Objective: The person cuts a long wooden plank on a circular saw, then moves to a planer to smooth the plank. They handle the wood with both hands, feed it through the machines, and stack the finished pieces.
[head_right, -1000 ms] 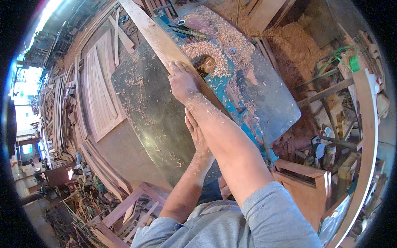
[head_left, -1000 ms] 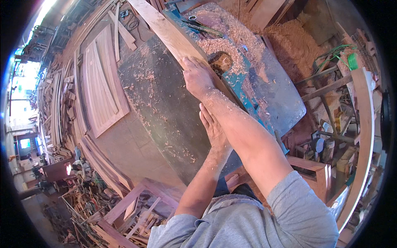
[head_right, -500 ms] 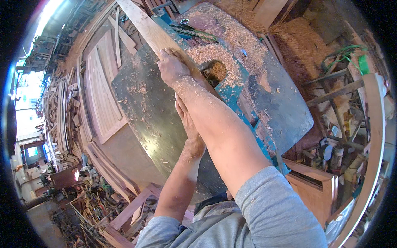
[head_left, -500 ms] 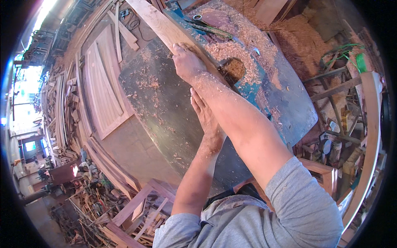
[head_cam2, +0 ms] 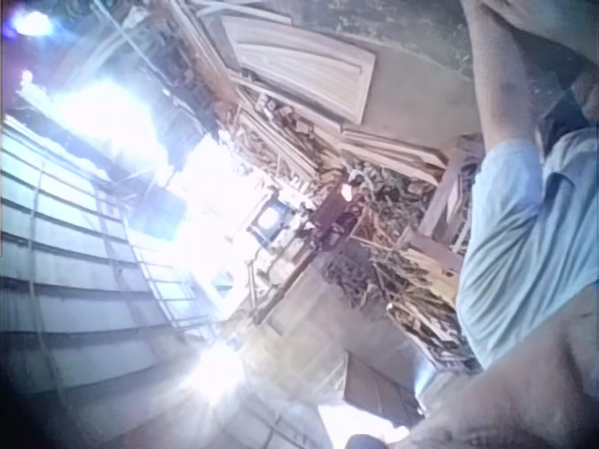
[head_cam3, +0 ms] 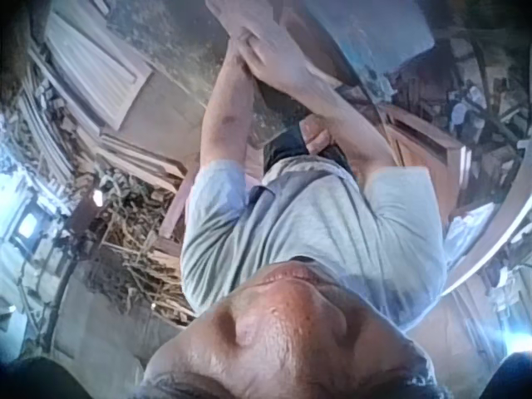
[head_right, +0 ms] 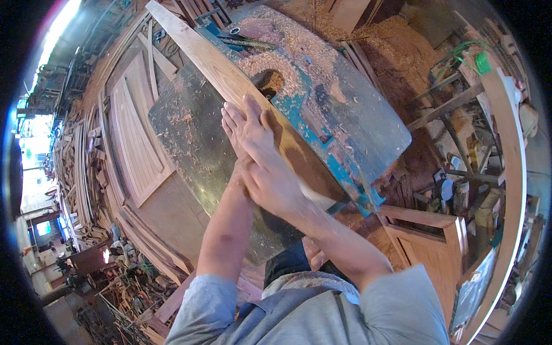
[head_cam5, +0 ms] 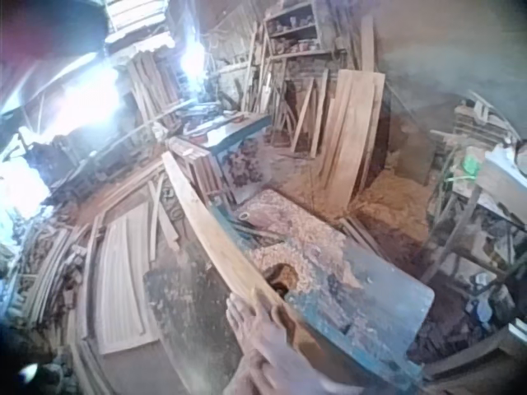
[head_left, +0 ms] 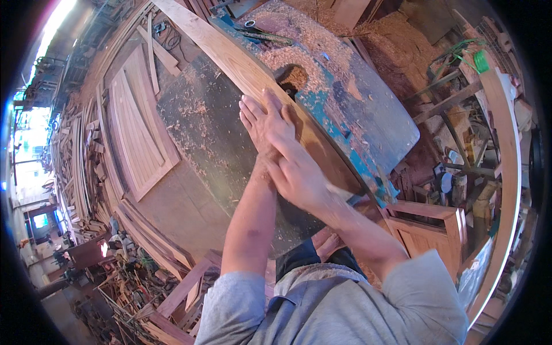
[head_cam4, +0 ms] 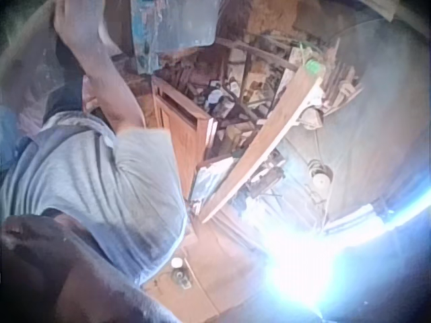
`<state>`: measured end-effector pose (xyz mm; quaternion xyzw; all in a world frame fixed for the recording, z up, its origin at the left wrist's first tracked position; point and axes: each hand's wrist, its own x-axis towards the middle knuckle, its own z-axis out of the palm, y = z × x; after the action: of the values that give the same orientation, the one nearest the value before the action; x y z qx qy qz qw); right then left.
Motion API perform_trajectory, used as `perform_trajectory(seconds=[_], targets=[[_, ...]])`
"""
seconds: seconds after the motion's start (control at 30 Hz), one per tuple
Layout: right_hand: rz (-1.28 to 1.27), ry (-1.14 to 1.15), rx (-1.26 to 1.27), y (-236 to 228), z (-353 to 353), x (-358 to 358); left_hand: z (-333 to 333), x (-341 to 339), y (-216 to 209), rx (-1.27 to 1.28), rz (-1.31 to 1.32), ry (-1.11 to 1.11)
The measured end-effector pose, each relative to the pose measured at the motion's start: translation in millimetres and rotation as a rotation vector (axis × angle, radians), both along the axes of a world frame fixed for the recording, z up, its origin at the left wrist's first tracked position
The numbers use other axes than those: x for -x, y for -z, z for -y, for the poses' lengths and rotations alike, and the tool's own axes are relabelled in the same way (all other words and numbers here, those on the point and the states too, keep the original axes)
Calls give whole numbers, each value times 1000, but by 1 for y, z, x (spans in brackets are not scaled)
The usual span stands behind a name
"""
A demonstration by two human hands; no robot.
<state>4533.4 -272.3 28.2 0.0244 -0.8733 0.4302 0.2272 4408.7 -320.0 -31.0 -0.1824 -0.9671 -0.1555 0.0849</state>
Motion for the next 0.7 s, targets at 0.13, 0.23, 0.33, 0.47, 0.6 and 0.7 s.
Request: perform_trajectory(seconds=[0.13,0.23,0.33,0.47,0.6,0.7], targets=[[198,-5,-218,20,-31,-106,-1,6,5,66,77,-27],[232,22,-261,35,-45,-111,1,8,6,57,95,-11],[191,14,-378,41,-47,-101,0,6,3,61,83,-16],[220,1,-367,46,-44,-96,-1,6,4,70,62,-21],[233,-11,-392,50,-41,-84,2,15,7,57,57,-15],[216,10,-219,51,-38,-66,2,31,8,98,54,-33]])
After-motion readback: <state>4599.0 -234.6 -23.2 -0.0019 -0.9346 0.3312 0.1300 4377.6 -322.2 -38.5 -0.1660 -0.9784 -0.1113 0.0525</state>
